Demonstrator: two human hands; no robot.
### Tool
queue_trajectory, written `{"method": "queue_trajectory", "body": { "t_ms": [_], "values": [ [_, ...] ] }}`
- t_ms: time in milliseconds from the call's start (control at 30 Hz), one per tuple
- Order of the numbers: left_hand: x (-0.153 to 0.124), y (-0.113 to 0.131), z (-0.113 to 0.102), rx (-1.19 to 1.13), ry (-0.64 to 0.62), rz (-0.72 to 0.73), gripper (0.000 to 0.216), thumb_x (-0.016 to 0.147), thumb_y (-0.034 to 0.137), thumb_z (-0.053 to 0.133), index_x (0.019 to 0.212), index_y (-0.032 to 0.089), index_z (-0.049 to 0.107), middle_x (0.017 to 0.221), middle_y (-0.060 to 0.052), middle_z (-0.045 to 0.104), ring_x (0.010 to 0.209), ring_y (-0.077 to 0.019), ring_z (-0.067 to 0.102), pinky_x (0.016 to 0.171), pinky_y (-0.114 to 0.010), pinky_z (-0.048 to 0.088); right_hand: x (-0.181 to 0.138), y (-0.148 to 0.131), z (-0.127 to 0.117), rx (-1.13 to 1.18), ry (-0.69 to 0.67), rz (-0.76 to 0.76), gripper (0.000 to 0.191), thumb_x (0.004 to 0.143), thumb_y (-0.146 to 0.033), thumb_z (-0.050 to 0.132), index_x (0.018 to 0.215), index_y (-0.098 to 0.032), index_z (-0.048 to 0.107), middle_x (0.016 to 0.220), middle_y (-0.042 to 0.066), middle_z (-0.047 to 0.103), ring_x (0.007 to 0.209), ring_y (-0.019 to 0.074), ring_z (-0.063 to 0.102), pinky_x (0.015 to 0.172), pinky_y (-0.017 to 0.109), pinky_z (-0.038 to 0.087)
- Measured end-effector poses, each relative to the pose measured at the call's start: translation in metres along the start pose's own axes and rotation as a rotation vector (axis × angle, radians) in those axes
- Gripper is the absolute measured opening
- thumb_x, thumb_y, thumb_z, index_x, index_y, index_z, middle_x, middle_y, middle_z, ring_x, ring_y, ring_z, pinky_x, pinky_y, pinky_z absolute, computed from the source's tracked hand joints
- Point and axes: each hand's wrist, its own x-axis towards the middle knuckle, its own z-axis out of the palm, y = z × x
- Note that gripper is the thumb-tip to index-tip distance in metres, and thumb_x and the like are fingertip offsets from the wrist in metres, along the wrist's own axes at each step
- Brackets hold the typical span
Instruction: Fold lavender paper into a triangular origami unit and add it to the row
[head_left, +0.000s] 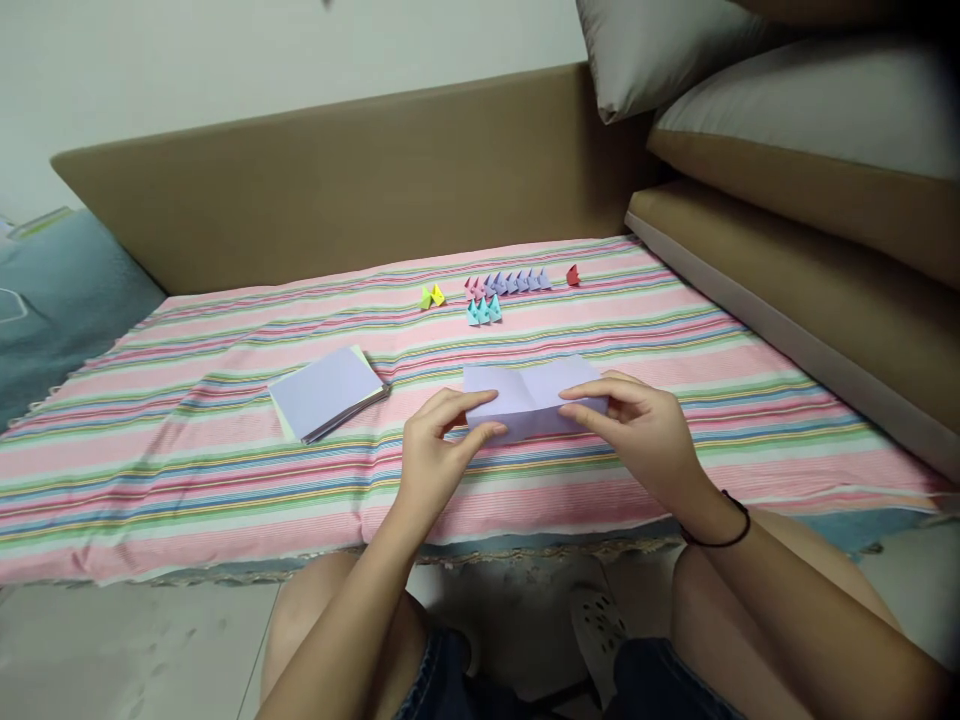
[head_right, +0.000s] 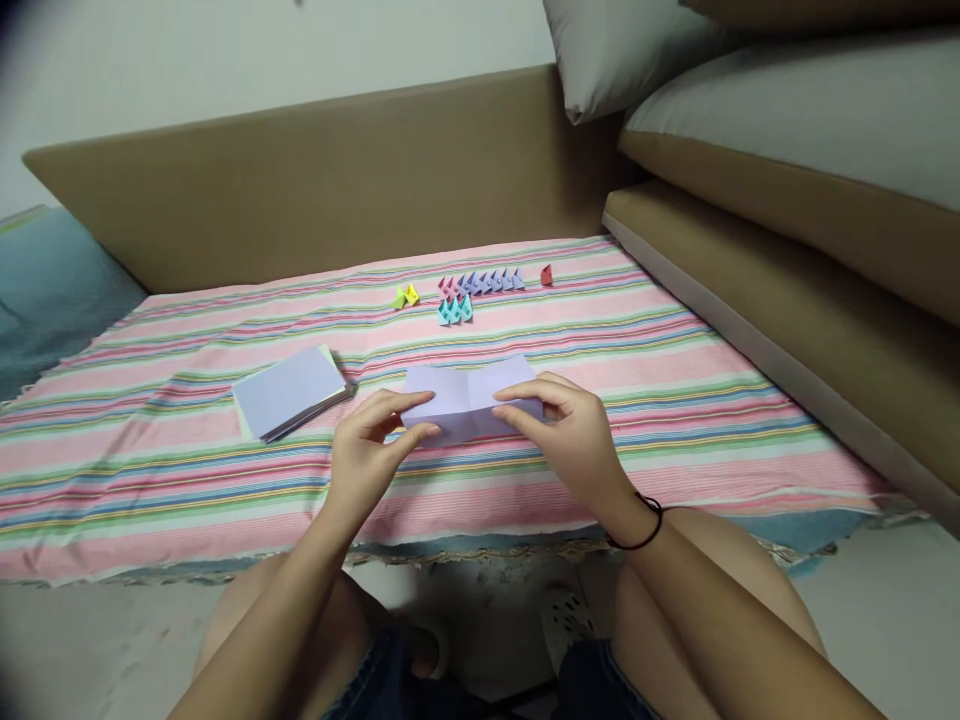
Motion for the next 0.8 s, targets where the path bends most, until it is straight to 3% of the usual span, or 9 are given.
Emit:
{"method": "queue_trajectory", "body": {
  "t_ms": [133,200,300,433,567,700,800],
  "values": [
    [0.001,-0.001,0.0,0.149,0.12,0.114,0.01,0.075,0.031,0.07,0.082,0.025,0.074,0.075,-0.001,0.051,0.074,-0.0145,0.05,0.068,-0.028,0.043,0.0,-0.001,0.002,-0.159,0.103,-0.154,0.007,0.075,-0.032,0.071,0.079,-0.026,0.073,0.085,0.004,0.051,0.082,0.02,0.053,0.065,0.034,0.047],
    [0.001,0.001,0.0,0.229,0.124,0.179,0.008,0.076,0.03,0.069,0.08,0.025,0.073,0.085,-0.004,0.055,0.084,-0.0174,0.053,0.076,-0.031,0.044,0.0,-0.002,0.004,-0.215,0.135,-0.236,0.005,0.076,-0.03,0.07,0.075,-0.026,0.073,0.093,0.006,0.048,0.093,0.0225,0.053,0.073,0.036,0.048],
    [-0.003,0.008,0.004,0.304,-0.014,0.274,0.019,0.076,0.03,0.069,0.094,0.024,0.069,0.106,-0.007,0.063,0.104,-0.0226,0.054,0.092,-0.037,0.039,-0.001,-0.006,0.009,-0.269,0.093,-0.327,0.006,0.078,-0.027,0.068,0.074,-0.025,0.072,0.101,0.008,0.05,0.103,0.0254,0.052,0.08,0.039,0.047],
    [-0.008,0.015,0.01,0.322,-0.128,0.292,0.015,0.082,0.027,0.062,0.095,0.025,0.069,0.089,-0.003,0.071,0.09,-0.0203,0.06,0.093,-0.037,0.037,-0.004,-0.017,0.014,-0.317,-0.026,-0.416,0.007,0.08,-0.026,0.066,0.075,-0.026,0.07,0.099,0.006,0.06,0.1,0.0243,0.054,0.089,0.042,0.041],
    [-0.006,0.014,0.006,0.294,-0.172,0.192,0.014,0.085,0.028,0.057,0.083,0.024,0.07,0.079,-0.003,0.072,0.078,-0.0192,0.061,0.079,-0.032,0.042,0.0,-0.02,0.007,-0.247,-0.155,-0.269,0.009,0.083,-0.024,0.062,0.076,-0.024,0.066,0.079,0.002,0.066,0.083,0.0207,0.059,0.079,0.037,0.043],
    [0.002,0.009,-0.007,0.22,-0.194,0.007,0.016,0.084,0.029,0.057,0.077,0.021,0.069,0.08,-0.003,0.072,0.078,-0.0202,0.064,0.074,-0.03,0.044,0.011,-0.011,-0.009,-0.123,-0.19,-0.028,0.009,0.08,-0.028,0.063,0.074,-0.022,0.066,0.082,0.002,0.068,0.083,0.0211,0.061,0.076,0.033,0.044],
    [0.004,0.008,-0.013,0.201,-0.194,-0.075,0.018,0.085,0.03,0.055,0.076,0.02,0.067,0.082,-0.004,0.071,0.082,-0.0203,0.064,0.076,-0.029,0.045,0.015,-0.005,-0.014,-0.083,-0.229,0.056,0.012,0.079,-0.03,0.064,0.073,-0.021,0.066,0.082,0.003,0.069,0.083,0.0212,0.062,0.075,0.032,0.044]
  ]
}}
